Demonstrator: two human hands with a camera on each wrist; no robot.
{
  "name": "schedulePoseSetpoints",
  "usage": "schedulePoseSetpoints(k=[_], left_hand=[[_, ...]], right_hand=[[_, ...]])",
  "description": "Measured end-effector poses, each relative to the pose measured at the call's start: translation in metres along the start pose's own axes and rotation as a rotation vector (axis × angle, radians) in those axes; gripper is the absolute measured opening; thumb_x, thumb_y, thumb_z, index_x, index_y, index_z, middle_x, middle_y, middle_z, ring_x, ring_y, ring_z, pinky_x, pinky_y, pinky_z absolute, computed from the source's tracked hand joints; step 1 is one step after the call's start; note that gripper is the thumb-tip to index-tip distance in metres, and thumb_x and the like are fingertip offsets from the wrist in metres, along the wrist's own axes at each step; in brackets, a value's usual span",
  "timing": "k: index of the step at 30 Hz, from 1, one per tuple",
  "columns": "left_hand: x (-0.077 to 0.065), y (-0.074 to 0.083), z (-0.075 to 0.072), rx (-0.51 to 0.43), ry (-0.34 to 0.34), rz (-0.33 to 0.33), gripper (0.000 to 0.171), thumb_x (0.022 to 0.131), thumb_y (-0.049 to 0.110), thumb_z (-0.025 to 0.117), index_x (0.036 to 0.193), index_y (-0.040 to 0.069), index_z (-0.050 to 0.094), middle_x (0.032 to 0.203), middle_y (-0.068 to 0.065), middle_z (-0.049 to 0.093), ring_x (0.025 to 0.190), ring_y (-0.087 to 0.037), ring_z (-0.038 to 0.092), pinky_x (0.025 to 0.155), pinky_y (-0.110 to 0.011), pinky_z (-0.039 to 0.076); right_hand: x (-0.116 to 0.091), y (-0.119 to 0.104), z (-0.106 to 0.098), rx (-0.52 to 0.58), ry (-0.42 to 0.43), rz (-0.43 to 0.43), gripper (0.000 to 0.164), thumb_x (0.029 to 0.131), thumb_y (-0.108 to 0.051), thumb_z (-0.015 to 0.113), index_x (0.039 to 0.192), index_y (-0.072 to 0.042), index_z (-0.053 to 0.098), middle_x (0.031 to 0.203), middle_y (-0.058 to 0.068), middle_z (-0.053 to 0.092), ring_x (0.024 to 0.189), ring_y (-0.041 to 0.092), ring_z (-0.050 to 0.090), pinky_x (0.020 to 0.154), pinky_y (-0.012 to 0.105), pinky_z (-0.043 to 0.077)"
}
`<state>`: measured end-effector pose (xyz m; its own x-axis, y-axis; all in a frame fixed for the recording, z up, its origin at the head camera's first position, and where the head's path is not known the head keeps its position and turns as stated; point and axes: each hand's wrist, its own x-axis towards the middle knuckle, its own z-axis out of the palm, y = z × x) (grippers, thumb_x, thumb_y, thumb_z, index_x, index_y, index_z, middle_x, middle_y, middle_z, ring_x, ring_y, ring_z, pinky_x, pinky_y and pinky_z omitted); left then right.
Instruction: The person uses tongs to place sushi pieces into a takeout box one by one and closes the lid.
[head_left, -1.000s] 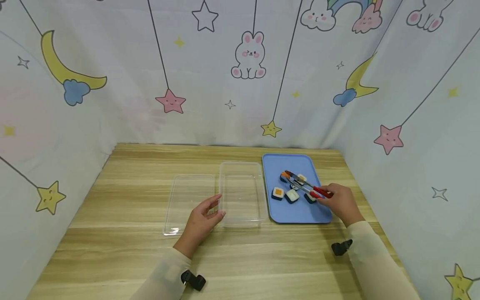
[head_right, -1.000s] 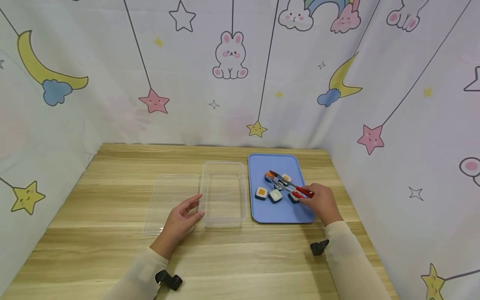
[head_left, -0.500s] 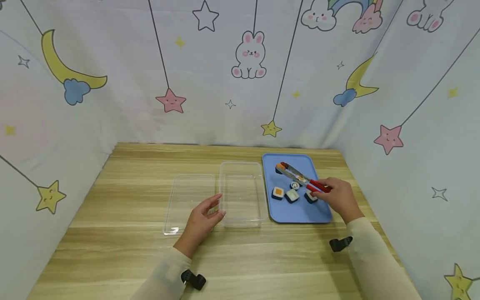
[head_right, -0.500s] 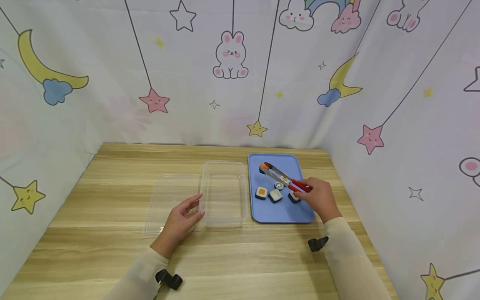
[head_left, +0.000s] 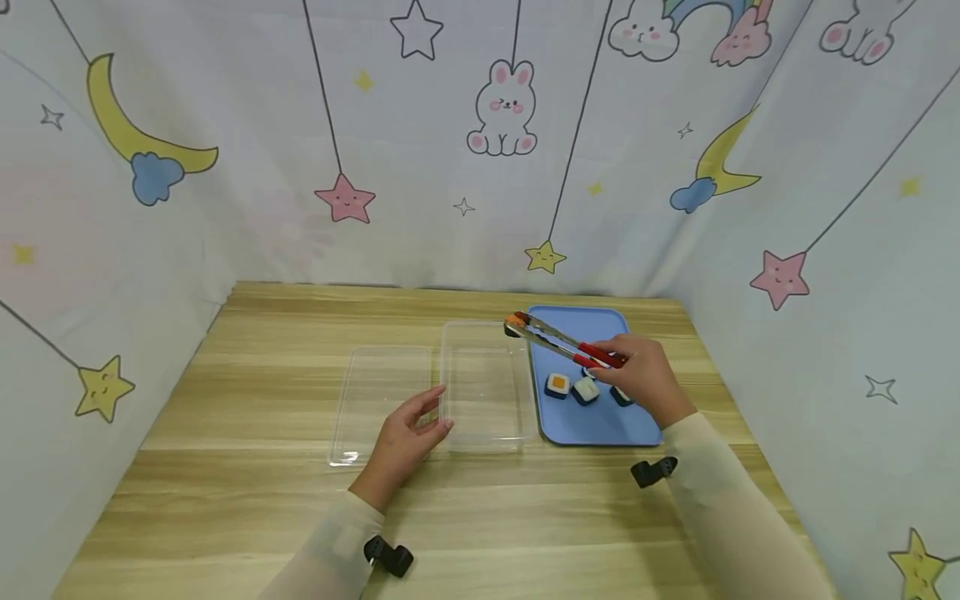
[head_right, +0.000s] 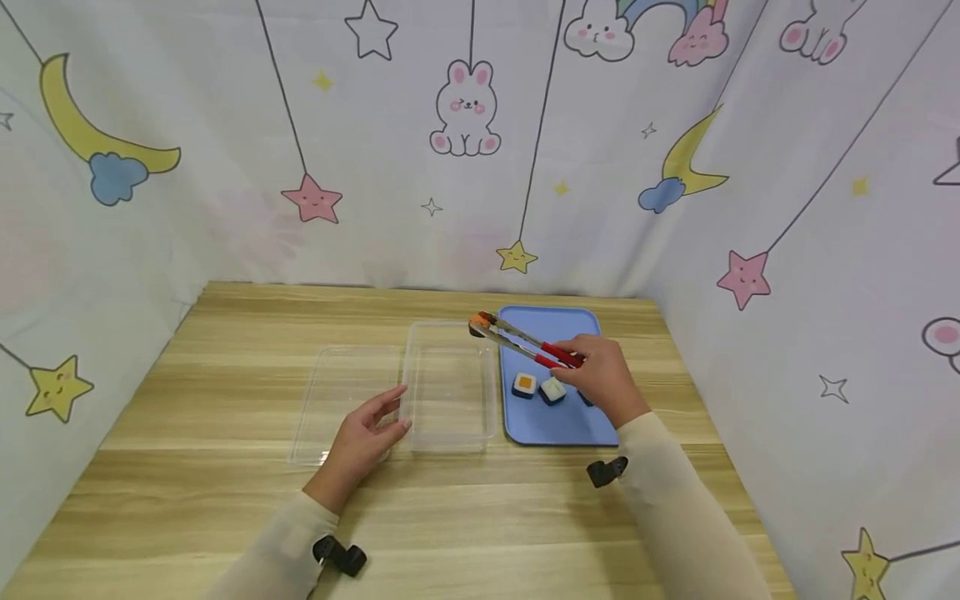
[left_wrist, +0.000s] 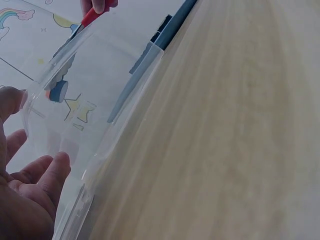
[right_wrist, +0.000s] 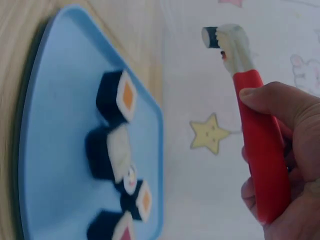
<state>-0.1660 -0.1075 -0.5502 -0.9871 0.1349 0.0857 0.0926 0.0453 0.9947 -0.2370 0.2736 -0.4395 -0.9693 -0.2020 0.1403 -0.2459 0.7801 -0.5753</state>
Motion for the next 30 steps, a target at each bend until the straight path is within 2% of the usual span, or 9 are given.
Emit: schedulePoseSetpoints(k=[3, 7, 14, 20, 26, 30], left_hand=[[0.001, 0.000, 0.000, 0.002, -0.001, -0.003, 0.059, 0.092, 0.008, 0.080, 0.146, 0.002, 0.058, 0.153, -0.013, 0.052, 0.141, -0.037, 0.050, 0.108, -0.043, 0.052], [0.001, -0.001, -0.001, -0.001, 0.001, -0.008, 0.059, 0.092, 0.007, 0.080, 0.146, 0.002, 0.058, 0.154, -0.013, 0.052, 0.141, -0.037, 0.050, 0.108, -0.042, 0.052], [0.002, -0.004, -0.001, -0.006, -0.006, 0.006, 0.059, 0.092, 0.008, 0.080, 0.146, 0.001, 0.057, 0.154, -0.014, 0.051, 0.141, -0.037, 0.050, 0.107, -0.041, 0.052], [0.002, -0.002, -0.002, -0.019, -0.014, 0.008, 0.060, 0.092, 0.008, 0.080, 0.146, 0.000, 0.057, 0.154, -0.015, 0.051, 0.141, -0.038, 0.049, 0.107, -0.040, 0.053], [0.002, -0.001, -0.001, -0.022, -0.018, -0.002, 0.060, 0.092, 0.007, 0.080, 0.147, 0.000, 0.056, 0.154, -0.015, 0.051, 0.141, -0.038, 0.049, 0.106, -0.038, 0.053], [0.002, -0.001, -0.001, -0.013, -0.015, -0.003, 0.060, 0.092, 0.007, 0.080, 0.147, 0.000, 0.056, 0.154, -0.014, 0.051, 0.141, -0.038, 0.049, 0.106, -0.038, 0.053]], right_hand=[[0.008, -0.009, 0.014, -0.033, -0.018, -0.055, 0.038, 0.085, -0.016, 0.087, 0.121, -0.007, 0.078, 0.104, 0.008, 0.073, 0.088, 0.025, 0.065, 0.067, 0.035, 0.060], [0.020, -0.021, 0.035, -0.030, -0.062, -0.075, 0.039, 0.084, -0.016, 0.088, 0.121, -0.009, 0.078, 0.103, 0.005, 0.073, 0.088, 0.022, 0.065, 0.067, 0.034, 0.059], [0.039, -0.041, 0.060, -0.073, -0.145, -0.127, 0.036, 0.085, -0.015, 0.086, 0.120, -0.010, 0.079, 0.103, 0.007, 0.074, 0.090, 0.025, 0.067, 0.067, 0.034, 0.059], [0.047, -0.052, 0.069, -0.114, -0.192, -0.123, 0.033, 0.086, -0.015, 0.086, 0.118, -0.011, 0.079, 0.105, 0.004, 0.074, 0.095, 0.028, 0.068, 0.072, 0.033, 0.059], [0.048, -0.062, 0.067, -0.129, -0.247, -0.074, 0.033, 0.087, -0.016, 0.085, 0.119, -0.013, 0.079, 0.107, 0.005, 0.073, 0.092, 0.020, 0.065, 0.072, 0.032, 0.059], [0.050, -0.069, 0.065, -0.175, -0.272, -0.097, 0.033, 0.087, -0.014, 0.085, 0.119, -0.010, 0.079, 0.105, 0.006, 0.074, 0.091, 0.020, 0.066, 0.072, 0.033, 0.059]])
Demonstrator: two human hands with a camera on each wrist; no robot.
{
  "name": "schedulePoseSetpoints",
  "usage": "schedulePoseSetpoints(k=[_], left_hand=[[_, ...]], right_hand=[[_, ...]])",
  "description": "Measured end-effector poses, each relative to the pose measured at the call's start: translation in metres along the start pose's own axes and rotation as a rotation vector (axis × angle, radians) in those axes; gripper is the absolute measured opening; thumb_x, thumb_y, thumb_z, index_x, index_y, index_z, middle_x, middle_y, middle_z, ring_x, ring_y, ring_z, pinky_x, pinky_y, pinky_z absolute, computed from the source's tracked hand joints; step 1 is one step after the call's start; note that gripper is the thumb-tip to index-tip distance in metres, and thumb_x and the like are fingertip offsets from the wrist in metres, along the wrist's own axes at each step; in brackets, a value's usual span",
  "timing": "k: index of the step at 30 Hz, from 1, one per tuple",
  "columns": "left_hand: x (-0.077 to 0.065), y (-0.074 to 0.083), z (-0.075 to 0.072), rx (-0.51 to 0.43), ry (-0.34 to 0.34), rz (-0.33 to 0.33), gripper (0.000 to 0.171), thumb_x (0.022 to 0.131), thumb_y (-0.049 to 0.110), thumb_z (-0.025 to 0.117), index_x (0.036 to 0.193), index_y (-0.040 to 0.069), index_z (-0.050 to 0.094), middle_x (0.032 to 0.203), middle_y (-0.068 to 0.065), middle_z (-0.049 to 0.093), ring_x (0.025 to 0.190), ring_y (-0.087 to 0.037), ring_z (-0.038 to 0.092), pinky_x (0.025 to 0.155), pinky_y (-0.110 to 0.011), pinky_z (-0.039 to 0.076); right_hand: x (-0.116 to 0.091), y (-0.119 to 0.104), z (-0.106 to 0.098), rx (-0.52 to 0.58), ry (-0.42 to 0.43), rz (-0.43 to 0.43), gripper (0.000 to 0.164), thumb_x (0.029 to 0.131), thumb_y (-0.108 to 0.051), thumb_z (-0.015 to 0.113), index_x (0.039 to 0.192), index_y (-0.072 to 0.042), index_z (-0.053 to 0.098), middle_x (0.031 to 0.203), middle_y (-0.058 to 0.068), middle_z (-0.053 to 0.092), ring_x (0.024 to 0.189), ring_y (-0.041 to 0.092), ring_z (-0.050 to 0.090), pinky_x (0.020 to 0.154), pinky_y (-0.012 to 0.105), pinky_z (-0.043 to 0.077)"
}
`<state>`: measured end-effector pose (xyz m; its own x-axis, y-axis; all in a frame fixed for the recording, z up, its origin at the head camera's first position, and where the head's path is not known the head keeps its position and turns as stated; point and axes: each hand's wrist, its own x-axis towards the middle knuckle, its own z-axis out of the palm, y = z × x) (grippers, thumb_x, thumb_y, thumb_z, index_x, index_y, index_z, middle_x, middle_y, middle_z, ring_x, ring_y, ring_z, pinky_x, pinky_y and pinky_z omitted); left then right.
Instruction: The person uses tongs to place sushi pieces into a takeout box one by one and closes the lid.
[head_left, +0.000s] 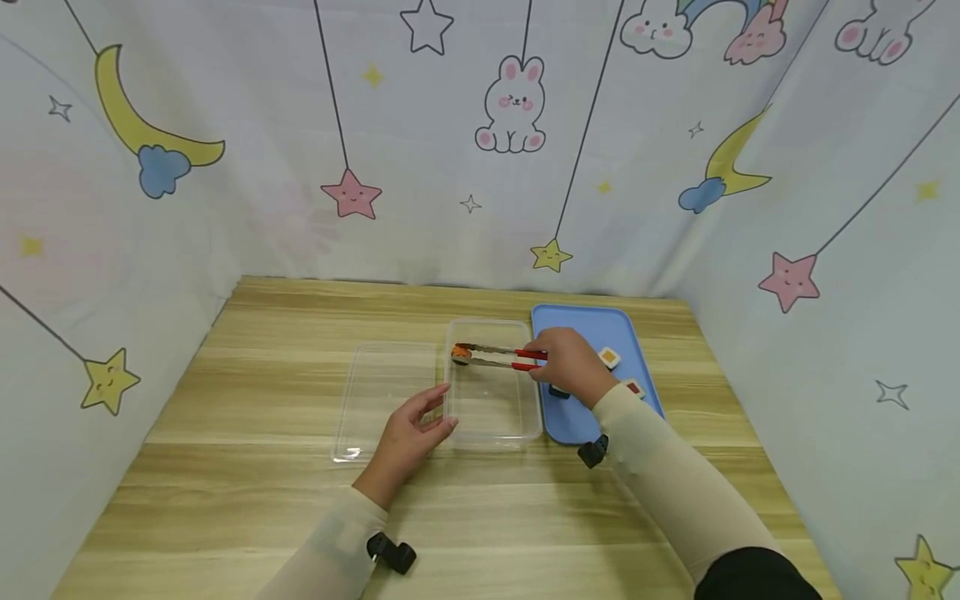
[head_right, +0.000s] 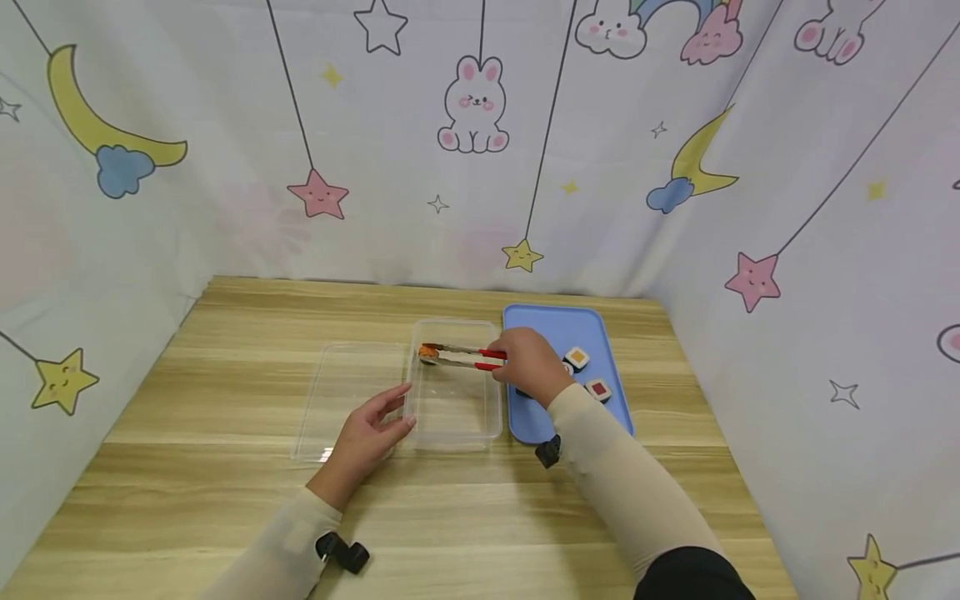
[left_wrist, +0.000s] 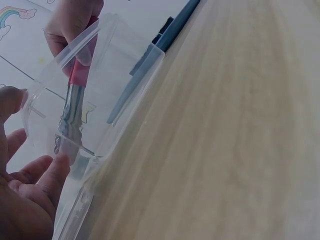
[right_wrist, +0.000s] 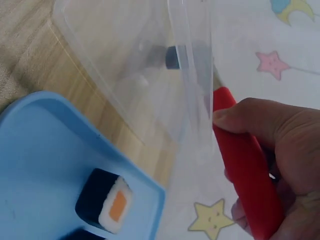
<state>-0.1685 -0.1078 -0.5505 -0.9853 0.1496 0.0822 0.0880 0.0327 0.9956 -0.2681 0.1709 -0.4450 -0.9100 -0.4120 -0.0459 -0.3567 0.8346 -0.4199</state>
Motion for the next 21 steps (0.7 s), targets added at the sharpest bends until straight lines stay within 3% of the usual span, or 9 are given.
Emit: schedulePoseSetpoints(k=[5, 11, 16, 21], left_hand=[[-0.001, 0.001, 0.000, 0.012, 0.006, 0.003, 0.060, 0.093, 0.007, 0.079, 0.147, 0.001, 0.056, 0.154, -0.013, 0.051, 0.141, -0.037, 0.050, 0.107, -0.043, 0.053], [0.000, 0.000, 0.001, 0.009, 0.012, 0.002, 0.059, 0.093, 0.006, 0.079, 0.147, 0.001, 0.056, 0.154, -0.014, 0.052, 0.141, -0.037, 0.050, 0.107, -0.043, 0.053], [0.000, -0.001, 0.002, 0.003, 0.015, 0.008, 0.059, 0.092, 0.003, 0.078, 0.146, -0.001, 0.056, 0.154, -0.016, 0.051, 0.141, -0.039, 0.049, 0.107, -0.044, 0.053], [-0.001, -0.001, 0.001, 0.000, 0.015, -0.001, 0.059, 0.092, 0.004, 0.079, 0.147, 0.000, 0.056, 0.154, -0.014, 0.051, 0.141, -0.038, 0.049, 0.107, -0.043, 0.053]], right_hand=[[0.002, -0.004, 0.000, -0.028, -0.008, -0.002, 0.033, 0.086, -0.013, 0.085, 0.118, -0.008, 0.079, 0.108, 0.007, 0.075, 0.097, 0.025, 0.068, 0.073, 0.033, 0.059], [0.002, -0.004, 0.000, -0.006, -0.027, 0.034, 0.034, 0.085, -0.015, 0.086, 0.118, -0.008, 0.079, 0.105, 0.007, 0.074, 0.085, 0.017, 0.064, 0.065, 0.032, 0.058], [-0.004, 0.001, -0.004, -0.018, 0.031, 0.021, 0.042, 0.083, -0.020, 0.088, 0.122, -0.010, 0.077, 0.103, 0.003, 0.071, 0.089, 0.019, 0.063, 0.072, 0.035, 0.059], [-0.016, 0.015, -0.012, -0.009, 0.117, 0.019, 0.051, 0.083, -0.022, 0.088, 0.130, -0.010, 0.072, 0.103, 0.003, 0.068, 0.096, 0.029, 0.065, 0.079, 0.041, 0.059]])
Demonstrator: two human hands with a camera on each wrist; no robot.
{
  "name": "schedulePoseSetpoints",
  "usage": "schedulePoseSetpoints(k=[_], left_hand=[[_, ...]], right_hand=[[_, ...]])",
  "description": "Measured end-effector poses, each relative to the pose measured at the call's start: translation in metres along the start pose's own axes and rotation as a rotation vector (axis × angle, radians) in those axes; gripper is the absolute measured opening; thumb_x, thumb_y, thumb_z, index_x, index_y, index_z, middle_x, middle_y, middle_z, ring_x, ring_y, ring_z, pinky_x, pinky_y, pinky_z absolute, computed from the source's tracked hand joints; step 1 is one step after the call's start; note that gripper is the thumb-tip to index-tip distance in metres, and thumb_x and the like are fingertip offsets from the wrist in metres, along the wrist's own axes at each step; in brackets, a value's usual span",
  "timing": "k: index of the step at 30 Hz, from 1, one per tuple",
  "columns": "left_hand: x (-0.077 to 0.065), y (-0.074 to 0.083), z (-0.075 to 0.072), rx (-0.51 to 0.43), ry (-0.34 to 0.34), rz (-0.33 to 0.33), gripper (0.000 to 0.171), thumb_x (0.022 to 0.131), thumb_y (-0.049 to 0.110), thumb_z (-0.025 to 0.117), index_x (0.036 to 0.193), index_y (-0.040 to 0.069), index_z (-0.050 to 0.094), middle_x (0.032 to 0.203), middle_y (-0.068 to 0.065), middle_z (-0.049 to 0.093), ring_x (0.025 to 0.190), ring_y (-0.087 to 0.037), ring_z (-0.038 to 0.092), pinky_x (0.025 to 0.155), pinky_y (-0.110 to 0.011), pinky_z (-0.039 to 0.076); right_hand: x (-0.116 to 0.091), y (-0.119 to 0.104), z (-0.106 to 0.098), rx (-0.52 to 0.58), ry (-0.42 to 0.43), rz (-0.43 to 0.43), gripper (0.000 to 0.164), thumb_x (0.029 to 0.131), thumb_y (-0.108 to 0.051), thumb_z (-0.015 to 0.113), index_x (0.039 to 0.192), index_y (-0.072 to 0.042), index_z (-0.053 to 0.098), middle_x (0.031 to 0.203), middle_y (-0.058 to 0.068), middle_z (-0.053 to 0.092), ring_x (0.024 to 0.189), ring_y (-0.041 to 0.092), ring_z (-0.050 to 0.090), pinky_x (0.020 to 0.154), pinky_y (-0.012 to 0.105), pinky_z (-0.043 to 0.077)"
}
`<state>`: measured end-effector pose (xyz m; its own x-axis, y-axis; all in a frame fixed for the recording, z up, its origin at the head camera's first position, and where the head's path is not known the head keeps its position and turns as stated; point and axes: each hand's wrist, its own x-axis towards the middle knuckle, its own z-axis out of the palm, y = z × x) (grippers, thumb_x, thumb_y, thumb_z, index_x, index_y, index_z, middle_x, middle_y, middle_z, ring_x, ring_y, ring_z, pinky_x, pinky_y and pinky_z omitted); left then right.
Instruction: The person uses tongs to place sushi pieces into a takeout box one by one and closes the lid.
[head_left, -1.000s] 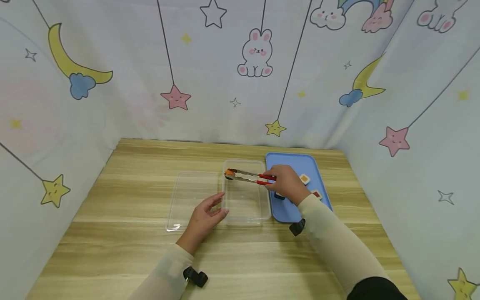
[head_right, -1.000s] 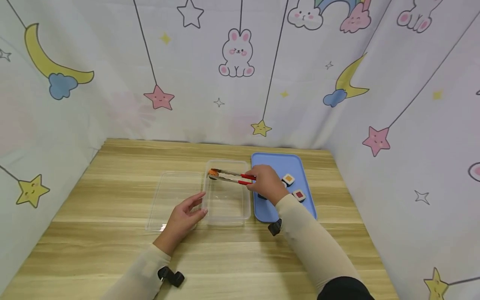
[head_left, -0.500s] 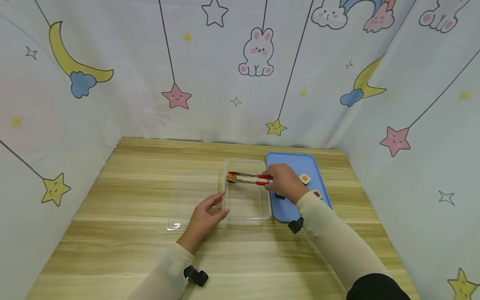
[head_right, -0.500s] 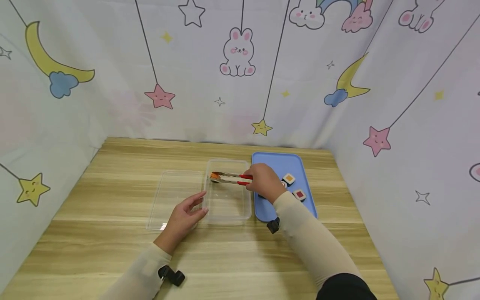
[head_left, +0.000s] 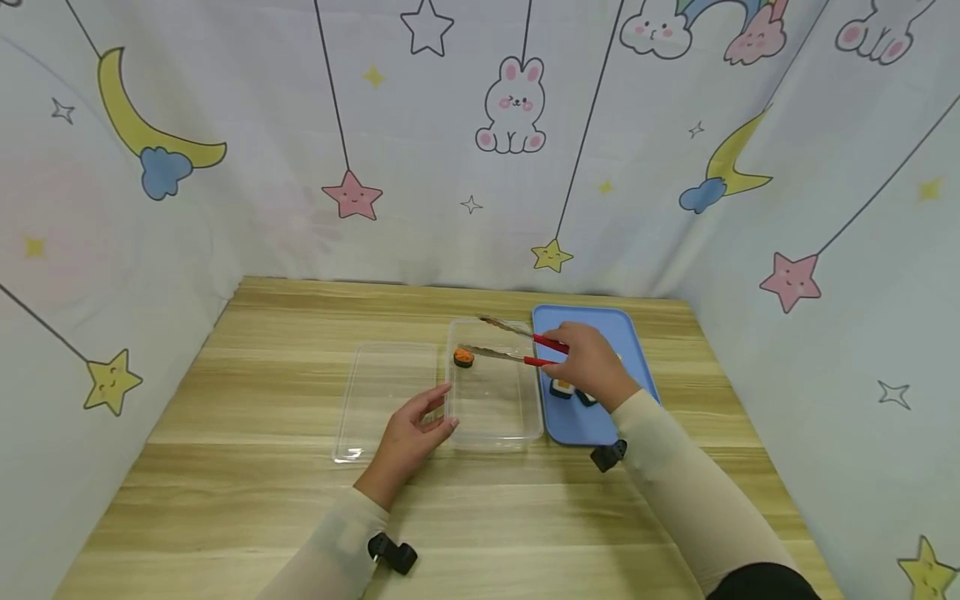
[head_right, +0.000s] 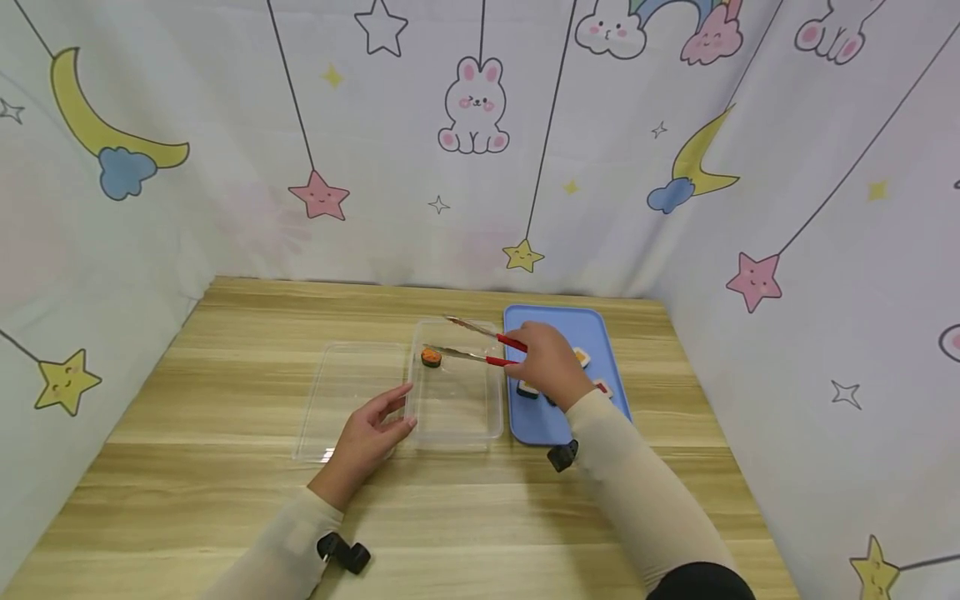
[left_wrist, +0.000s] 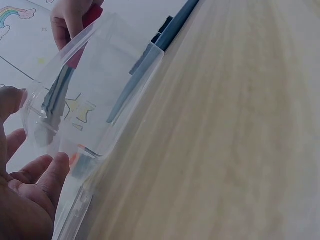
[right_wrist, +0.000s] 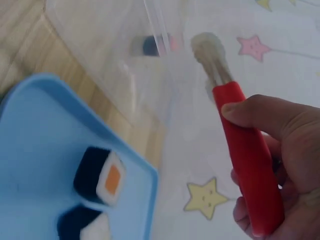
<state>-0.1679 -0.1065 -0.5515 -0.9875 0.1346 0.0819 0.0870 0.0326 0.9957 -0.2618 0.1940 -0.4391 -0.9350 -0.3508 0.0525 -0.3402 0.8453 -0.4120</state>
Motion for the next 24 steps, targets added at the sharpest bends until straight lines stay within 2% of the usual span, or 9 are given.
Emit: schedulePoseSetpoints(k=[5, 9, 11, 15, 20, 24], left_hand=[[0.000, 0.000, 0.000, -0.005, -0.004, -0.003, 0.059, 0.092, 0.005, 0.079, 0.147, 0.000, 0.056, 0.154, -0.013, 0.051, 0.141, -0.037, 0.049, 0.108, -0.042, 0.052], [0.000, 0.000, 0.000, -0.009, -0.006, -0.003, 0.059, 0.092, 0.006, 0.079, 0.147, 0.000, 0.056, 0.154, -0.014, 0.051, 0.142, -0.036, 0.049, 0.108, -0.043, 0.052], [-0.001, 0.000, 0.000, -0.012, -0.005, -0.009, 0.059, 0.093, 0.006, 0.079, 0.146, 0.001, 0.057, 0.154, -0.013, 0.051, 0.142, -0.036, 0.049, 0.108, -0.043, 0.052], [-0.001, 0.000, 0.000, -0.011, 0.000, -0.012, 0.058, 0.093, 0.008, 0.079, 0.146, 0.002, 0.058, 0.153, -0.012, 0.052, 0.141, -0.035, 0.050, 0.108, -0.043, 0.052], [-0.001, 0.000, 0.000, -0.007, 0.005, -0.011, 0.057, 0.093, 0.008, 0.080, 0.146, 0.003, 0.058, 0.153, -0.012, 0.053, 0.141, -0.035, 0.050, 0.107, -0.042, 0.053], [-0.001, -0.001, -0.001, -0.003, 0.000, -0.010, 0.058, 0.093, 0.010, 0.080, 0.146, 0.003, 0.058, 0.153, -0.011, 0.053, 0.141, -0.035, 0.050, 0.107, -0.041, 0.053]], right_hand=[[-0.017, 0.029, -0.012, 0.042, 0.117, 0.020, 0.054, 0.085, -0.022, 0.087, 0.133, -0.007, 0.070, 0.111, 0.010, 0.069, 0.097, 0.031, 0.064, 0.079, 0.046, 0.059], [-0.034, 0.057, -0.020, 0.083, 0.186, 0.096, 0.054, 0.086, -0.022, 0.087, 0.134, -0.004, 0.069, 0.116, 0.015, 0.068, 0.098, 0.035, 0.065, 0.078, 0.048, 0.062], [-0.044, 0.072, -0.024, 0.102, 0.189, 0.152, 0.055, 0.087, -0.022, 0.086, 0.136, -0.004, 0.067, 0.117, 0.018, 0.066, 0.095, 0.036, 0.066, 0.073, 0.046, 0.063], [-0.065, 0.100, -0.030, 0.070, 0.181, 0.237, 0.056, 0.088, -0.025, 0.084, 0.137, -0.002, 0.066, 0.116, 0.019, 0.065, 0.092, 0.033, 0.062, 0.070, 0.043, 0.059], [-0.088, 0.130, -0.032, 0.030, 0.197, 0.276, 0.053, 0.088, -0.022, 0.084, 0.133, 0.002, 0.068, 0.111, 0.023, 0.067, 0.092, 0.037, 0.061, 0.075, 0.050, 0.059], [-0.103, 0.146, -0.033, 0.020, 0.200, 0.301, 0.050, 0.088, -0.020, 0.084, 0.128, 0.005, 0.069, 0.111, 0.024, 0.068, 0.092, 0.038, 0.062, 0.078, 0.054, 0.059]])
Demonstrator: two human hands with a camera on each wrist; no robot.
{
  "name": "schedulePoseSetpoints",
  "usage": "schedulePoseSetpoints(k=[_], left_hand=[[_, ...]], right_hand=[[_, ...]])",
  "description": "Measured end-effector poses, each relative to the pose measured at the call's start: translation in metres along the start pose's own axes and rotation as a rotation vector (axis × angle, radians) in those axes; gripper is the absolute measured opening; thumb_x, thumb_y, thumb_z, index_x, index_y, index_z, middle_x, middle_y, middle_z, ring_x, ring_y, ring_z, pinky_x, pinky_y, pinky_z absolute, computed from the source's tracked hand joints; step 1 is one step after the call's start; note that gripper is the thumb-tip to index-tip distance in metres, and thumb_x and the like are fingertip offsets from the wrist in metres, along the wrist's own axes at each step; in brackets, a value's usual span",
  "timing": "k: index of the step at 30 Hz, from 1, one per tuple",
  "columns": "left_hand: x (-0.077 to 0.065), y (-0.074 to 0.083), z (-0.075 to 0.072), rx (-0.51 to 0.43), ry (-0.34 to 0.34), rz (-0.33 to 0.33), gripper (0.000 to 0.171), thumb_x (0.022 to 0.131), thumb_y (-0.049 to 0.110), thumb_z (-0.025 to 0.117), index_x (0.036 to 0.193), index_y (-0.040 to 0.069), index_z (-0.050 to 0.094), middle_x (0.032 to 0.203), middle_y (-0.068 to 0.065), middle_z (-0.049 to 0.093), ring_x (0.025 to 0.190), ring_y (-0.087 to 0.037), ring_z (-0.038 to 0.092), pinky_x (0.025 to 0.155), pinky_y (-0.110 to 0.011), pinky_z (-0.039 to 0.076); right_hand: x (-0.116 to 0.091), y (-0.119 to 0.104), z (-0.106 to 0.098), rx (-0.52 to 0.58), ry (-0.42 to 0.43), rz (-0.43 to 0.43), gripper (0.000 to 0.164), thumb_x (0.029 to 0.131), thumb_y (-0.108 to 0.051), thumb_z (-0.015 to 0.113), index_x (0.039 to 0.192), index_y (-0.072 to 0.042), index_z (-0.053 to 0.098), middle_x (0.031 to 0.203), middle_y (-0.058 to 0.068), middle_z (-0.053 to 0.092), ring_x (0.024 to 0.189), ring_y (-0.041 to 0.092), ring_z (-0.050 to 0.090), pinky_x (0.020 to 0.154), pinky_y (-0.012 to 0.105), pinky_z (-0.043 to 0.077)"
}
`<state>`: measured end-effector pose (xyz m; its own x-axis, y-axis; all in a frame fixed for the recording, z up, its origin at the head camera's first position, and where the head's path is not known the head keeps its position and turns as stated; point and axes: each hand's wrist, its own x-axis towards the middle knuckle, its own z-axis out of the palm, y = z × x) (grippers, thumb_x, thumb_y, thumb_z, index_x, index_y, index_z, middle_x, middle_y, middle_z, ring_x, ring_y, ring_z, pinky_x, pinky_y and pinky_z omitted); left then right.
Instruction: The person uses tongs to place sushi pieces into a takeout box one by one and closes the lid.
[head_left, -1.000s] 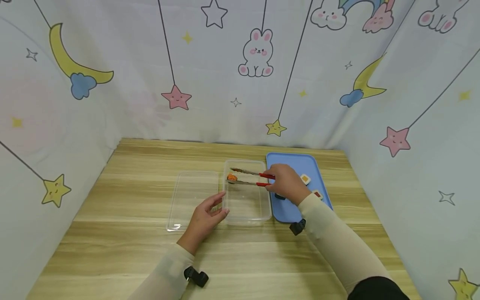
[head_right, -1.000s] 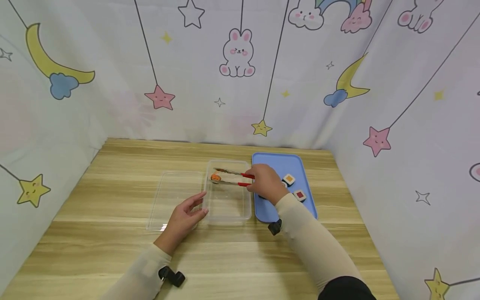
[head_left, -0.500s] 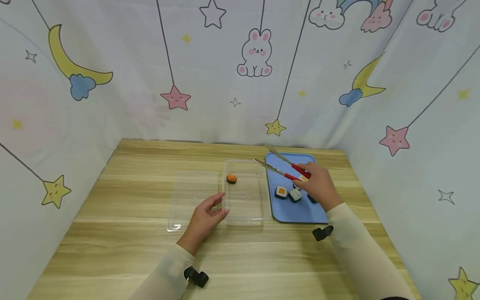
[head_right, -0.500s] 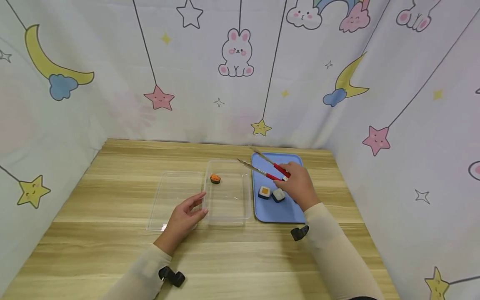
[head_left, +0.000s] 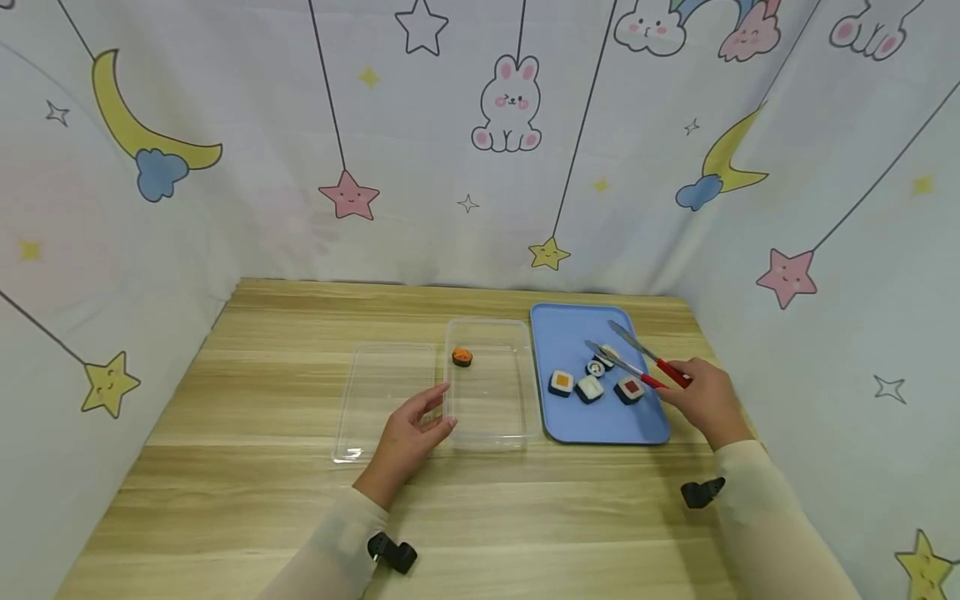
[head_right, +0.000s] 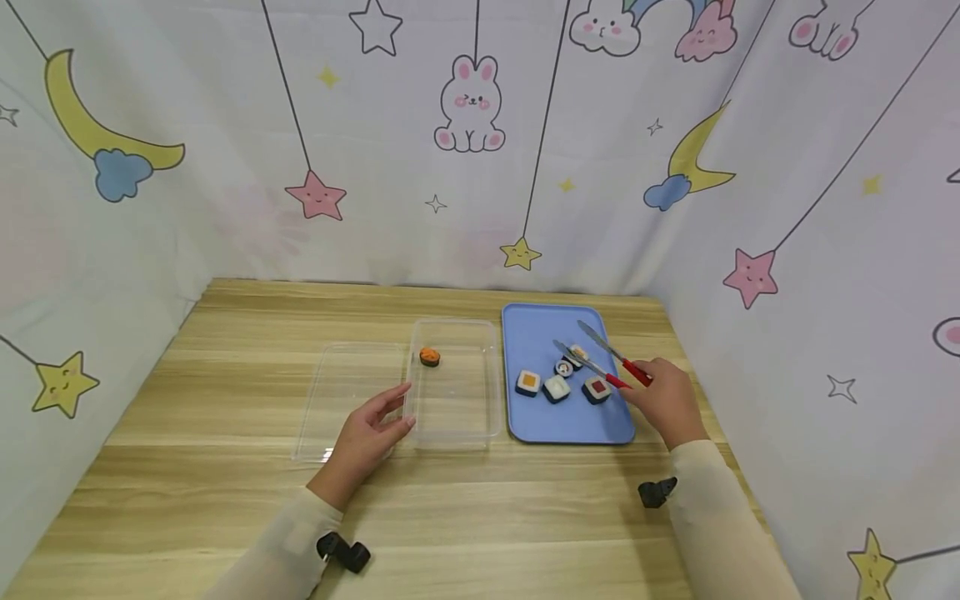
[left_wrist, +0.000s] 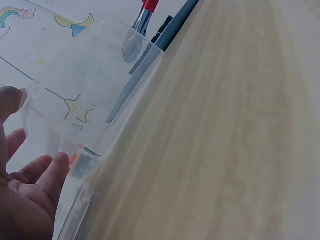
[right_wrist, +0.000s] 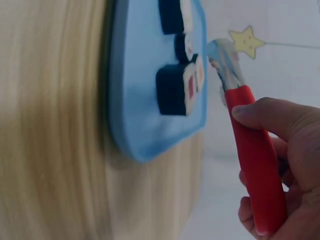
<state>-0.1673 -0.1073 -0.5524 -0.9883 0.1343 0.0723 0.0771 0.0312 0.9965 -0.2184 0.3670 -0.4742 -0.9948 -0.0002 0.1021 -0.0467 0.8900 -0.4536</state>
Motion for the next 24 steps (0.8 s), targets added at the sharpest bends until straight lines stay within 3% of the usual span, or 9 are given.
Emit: schedulePoseSetpoints(k=[8, 18, 24], left_hand=[[0.000, -0.003, 0.000, 0.020, -0.009, 0.017, 0.058, 0.093, 0.011, 0.079, 0.147, 0.004, 0.058, 0.153, -0.011, 0.052, 0.141, -0.034, 0.050, 0.107, -0.039, 0.053], [0.001, -0.003, 0.001, 0.041, -0.005, 0.034, 0.060, 0.093, 0.012, 0.079, 0.148, 0.004, 0.057, 0.153, -0.011, 0.052, 0.140, -0.036, 0.051, 0.105, -0.035, 0.054], [0.000, -0.002, 0.001, 0.048, 0.001, 0.032, 0.059, 0.093, 0.010, 0.079, 0.148, 0.004, 0.057, 0.152, -0.011, 0.053, 0.139, -0.036, 0.051, 0.104, -0.031, 0.055]], right_hand=[[-0.012, 0.017, -0.004, -0.015, -0.054, 0.028, 0.053, 0.088, -0.023, 0.085, 0.130, 0.004, 0.069, 0.116, 0.027, 0.069, 0.095, 0.040, 0.064, 0.078, 0.054, 0.060], [-0.013, 0.016, -0.005, 0.004, -0.089, 0.054, 0.050, 0.089, -0.024, 0.084, 0.129, 0.003, 0.071, 0.113, 0.024, 0.070, 0.094, 0.036, 0.064, 0.077, 0.046, 0.058], [-0.014, 0.018, -0.003, 0.021, -0.065, 0.044, 0.047, 0.088, -0.022, 0.084, 0.126, 0.003, 0.072, 0.114, 0.025, 0.071, 0.096, 0.037, 0.065, 0.081, 0.052, 0.060]])
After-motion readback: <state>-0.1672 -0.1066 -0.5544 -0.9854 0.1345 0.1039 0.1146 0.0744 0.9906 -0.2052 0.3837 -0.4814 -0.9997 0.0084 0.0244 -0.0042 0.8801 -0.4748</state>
